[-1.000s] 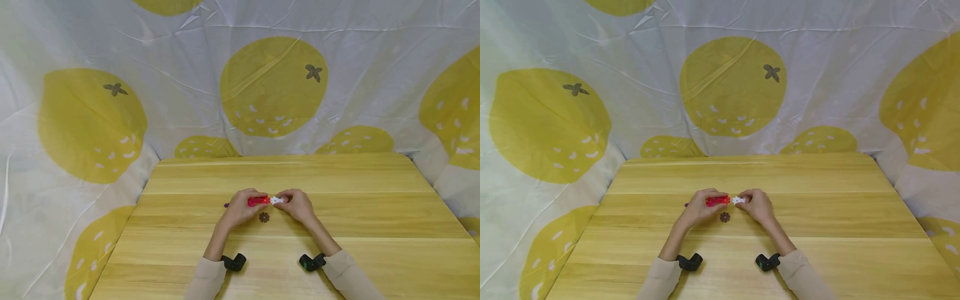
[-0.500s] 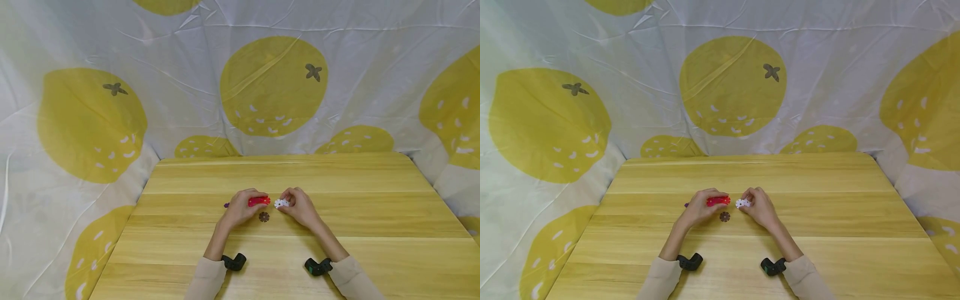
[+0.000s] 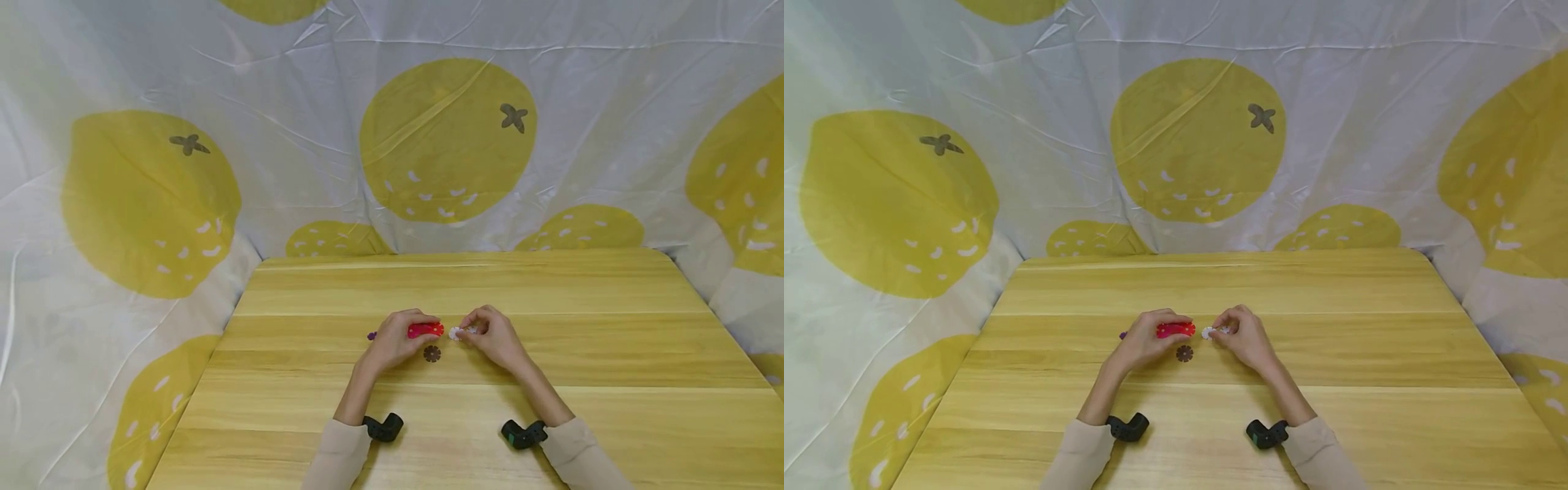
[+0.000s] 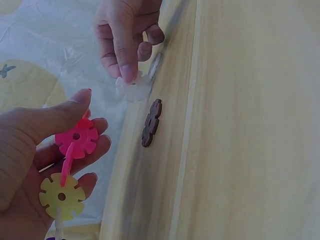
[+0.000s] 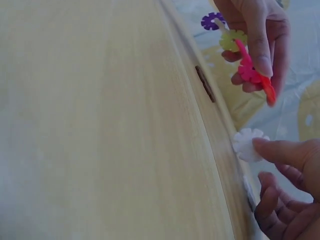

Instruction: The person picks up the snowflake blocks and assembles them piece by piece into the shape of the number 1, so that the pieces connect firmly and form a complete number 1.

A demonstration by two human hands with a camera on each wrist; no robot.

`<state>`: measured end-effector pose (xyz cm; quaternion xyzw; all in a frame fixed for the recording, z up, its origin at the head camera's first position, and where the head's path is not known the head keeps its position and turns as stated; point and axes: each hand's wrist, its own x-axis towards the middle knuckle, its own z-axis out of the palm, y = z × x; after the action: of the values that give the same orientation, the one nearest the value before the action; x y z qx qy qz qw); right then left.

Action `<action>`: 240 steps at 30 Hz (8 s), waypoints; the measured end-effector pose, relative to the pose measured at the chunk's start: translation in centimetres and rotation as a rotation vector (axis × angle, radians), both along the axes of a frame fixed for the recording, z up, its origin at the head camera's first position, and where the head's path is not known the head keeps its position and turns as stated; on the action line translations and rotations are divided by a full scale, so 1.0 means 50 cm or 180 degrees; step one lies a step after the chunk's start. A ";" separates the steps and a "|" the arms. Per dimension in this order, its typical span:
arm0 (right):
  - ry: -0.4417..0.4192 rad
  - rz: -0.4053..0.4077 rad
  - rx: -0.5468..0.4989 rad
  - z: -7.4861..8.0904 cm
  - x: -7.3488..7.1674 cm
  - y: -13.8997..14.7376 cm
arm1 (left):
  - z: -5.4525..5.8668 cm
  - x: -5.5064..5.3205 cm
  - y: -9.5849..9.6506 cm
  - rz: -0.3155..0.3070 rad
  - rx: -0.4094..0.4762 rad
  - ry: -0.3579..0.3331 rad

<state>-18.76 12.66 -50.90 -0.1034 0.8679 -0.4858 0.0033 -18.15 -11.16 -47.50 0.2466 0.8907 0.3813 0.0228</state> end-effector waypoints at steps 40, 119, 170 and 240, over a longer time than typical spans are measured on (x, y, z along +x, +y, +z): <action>-0.0352 0.0704 -0.1095 0.015 0.009 0.002 | 0.002 -0.002 -0.005 -0.0038 0.0141 0.0071; 0.0028 0.0664 -0.1219 0.032 0.018 0.003 | 0.009 0.005 0.020 -0.0062 0.0084 0.0490; -0.0180 0.0117 0.0141 0.008 0.005 0.053 | -0.001 -0.001 0.012 0.0107 0.0339 0.0378; 0.0058 0.0630 -0.1315 0.028 0.030 0.003 | 0.009 0.004 0.012 -0.0126 0.0677 -0.0189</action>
<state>-17.24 12.79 -49.48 -0.1909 0.7356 -0.6496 0.0218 -17.98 -10.57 -47.03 0.2538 0.8391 0.4802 0.0305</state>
